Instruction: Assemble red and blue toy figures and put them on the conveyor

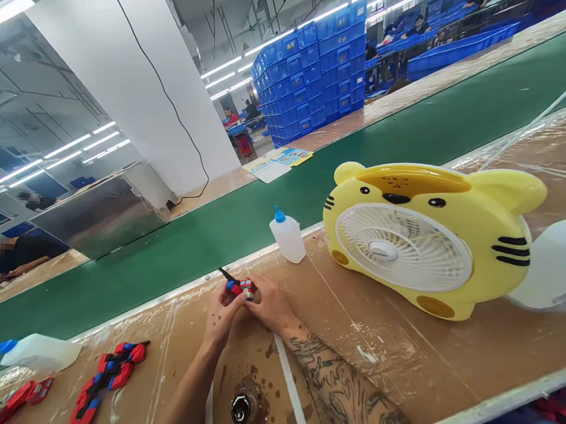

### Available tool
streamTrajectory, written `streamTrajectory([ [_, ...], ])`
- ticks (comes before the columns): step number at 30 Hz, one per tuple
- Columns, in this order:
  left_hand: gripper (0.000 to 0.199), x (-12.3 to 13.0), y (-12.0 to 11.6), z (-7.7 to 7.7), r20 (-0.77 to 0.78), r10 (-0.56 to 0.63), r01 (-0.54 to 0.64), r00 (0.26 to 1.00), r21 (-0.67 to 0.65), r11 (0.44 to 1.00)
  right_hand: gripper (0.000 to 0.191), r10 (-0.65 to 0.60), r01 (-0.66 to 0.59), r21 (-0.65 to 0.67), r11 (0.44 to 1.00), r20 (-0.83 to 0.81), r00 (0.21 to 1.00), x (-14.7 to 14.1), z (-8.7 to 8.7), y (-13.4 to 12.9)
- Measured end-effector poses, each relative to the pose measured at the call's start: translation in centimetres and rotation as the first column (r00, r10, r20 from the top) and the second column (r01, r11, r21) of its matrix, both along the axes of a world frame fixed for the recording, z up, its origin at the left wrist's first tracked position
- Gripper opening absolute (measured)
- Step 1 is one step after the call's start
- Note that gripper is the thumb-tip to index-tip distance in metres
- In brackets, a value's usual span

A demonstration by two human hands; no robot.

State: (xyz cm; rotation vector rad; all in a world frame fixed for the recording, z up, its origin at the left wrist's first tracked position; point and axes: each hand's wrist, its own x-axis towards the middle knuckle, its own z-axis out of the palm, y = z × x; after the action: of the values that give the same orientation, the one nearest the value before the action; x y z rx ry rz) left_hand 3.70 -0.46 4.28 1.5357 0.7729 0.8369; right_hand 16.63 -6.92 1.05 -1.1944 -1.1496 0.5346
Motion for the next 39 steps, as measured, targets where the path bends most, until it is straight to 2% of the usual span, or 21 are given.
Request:
streamTrajectory([
  [2, 0.043, 1.2, -0.3, 0.2, 0.036, 0.019, -0.02, 0.999, 0.01, 1.0, 0.041, -0.085, 0.084, 0.013, 0.996, 0.127, 0.988, -0.3, 0.3, -0.2],
  [5, 0.05, 3.3, -0.3, 0.3, 0.001, 0.093, -0.093, 0.996, 0.112, 0.989, 0.037, -0.236, 0.233, 0.05, 0.971, 0.331, 0.914, -0.5, 0.5, -0.1],
  [8, 0.049, 4.9, 0.6, -0.2, -0.054, 0.134, -0.122, 0.99, 0.179, 0.976, 0.041, -0.316, 0.319, 0.058, 0.946, 0.389, 0.865, -0.4, 0.2, 0.3],
  [11, 0.052, 5.7, 3.1, -0.8, -0.114, 0.086, -0.062, 0.99, 0.197, 0.978, 0.052, -0.358, 0.377, 0.026, 0.926, 0.38, 0.853, 0.0, -0.4, 0.8],
  [13, 0.059, 5.9, 5.8, -0.6, -0.261, 0.084, -0.011, 0.962, 0.269, 0.963, 0.065, -0.361, 0.392, -0.008, 0.92, 0.374, 0.854, 0.3, -0.7, 1.1],
  [15, 0.062, 5.9, 9.3, 0.3, -0.429, 0.135, 0.033, 0.893, 0.362, 0.932, 0.071, -0.339, 0.385, -0.05, 0.922, 0.377, 0.862, 0.5, -0.8, 1.2],
  [18, 0.062, 5.7, 15.0, 2.4, -0.57, 0.201, 0.071, 0.797, 0.419, 0.905, 0.059, -0.288, 0.357, -0.11, 0.928, 0.398, 0.871, 0.6, -0.6, 1.0],
  [21, 0.066, 5.1, 19.9, 3.9, -0.715, 0.25, 0.133, 0.653, 0.433, 0.891, 0.048, -0.247, 0.332, -0.142, 0.932, 0.423, 0.872, 0.7, -0.1, 0.8],
  [23, 0.066, 4.6, 22.1, 4.1, -0.798, 0.248, 0.172, 0.549, 0.398, 0.901, 0.046, -0.228, 0.322, -0.155, 0.934, 0.434, 0.872, 0.7, 0.2, 0.6],
  [26, 0.065, 4.3, 23.9, 3.7, -0.879, 0.208, 0.202, 0.429, 0.317, 0.927, 0.043, -0.208, 0.31, -0.173, 0.935, 0.439, 0.874, 0.8, 0.2, 0.5],
  [29, 0.079, 4.6, 24.4, 3.1, -0.894, 0.195, 0.193, 0.404, 0.292, 0.937, 0.039, -0.195, 0.3, -0.189, 0.935, 0.434, 0.88, 0.8, 0.1, 0.5],
  [33, 0.097, 4.6, 23.3, 2.4, -0.835, 0.252, 0.153, 0.488, 0.366, 0.918, 0.034, -0.179, 0.29, -0.206, 0.935, 0.432, 0.884, 0.7, 0.2, 0.6],
  [36, 0.094, 3.3, 20.9, 1.5, -0.744, 0.325, 0.09, 0.583, 0.457, 0.885, 0.031, -0.173, 0.288, -0.21, 0.934, 0.439, 0.881, 0.7, 0.2, 0.7],
  [39, 0.08, 1.5, 16.3, -0.5, -0.627, 0.391, 0.011, 0.674, 0.537, 0.843, 0.028, -0.17, 0.289, -0.215, 0.933, 0.444, 0.88, 0.7, 0.1, 0.8],
])
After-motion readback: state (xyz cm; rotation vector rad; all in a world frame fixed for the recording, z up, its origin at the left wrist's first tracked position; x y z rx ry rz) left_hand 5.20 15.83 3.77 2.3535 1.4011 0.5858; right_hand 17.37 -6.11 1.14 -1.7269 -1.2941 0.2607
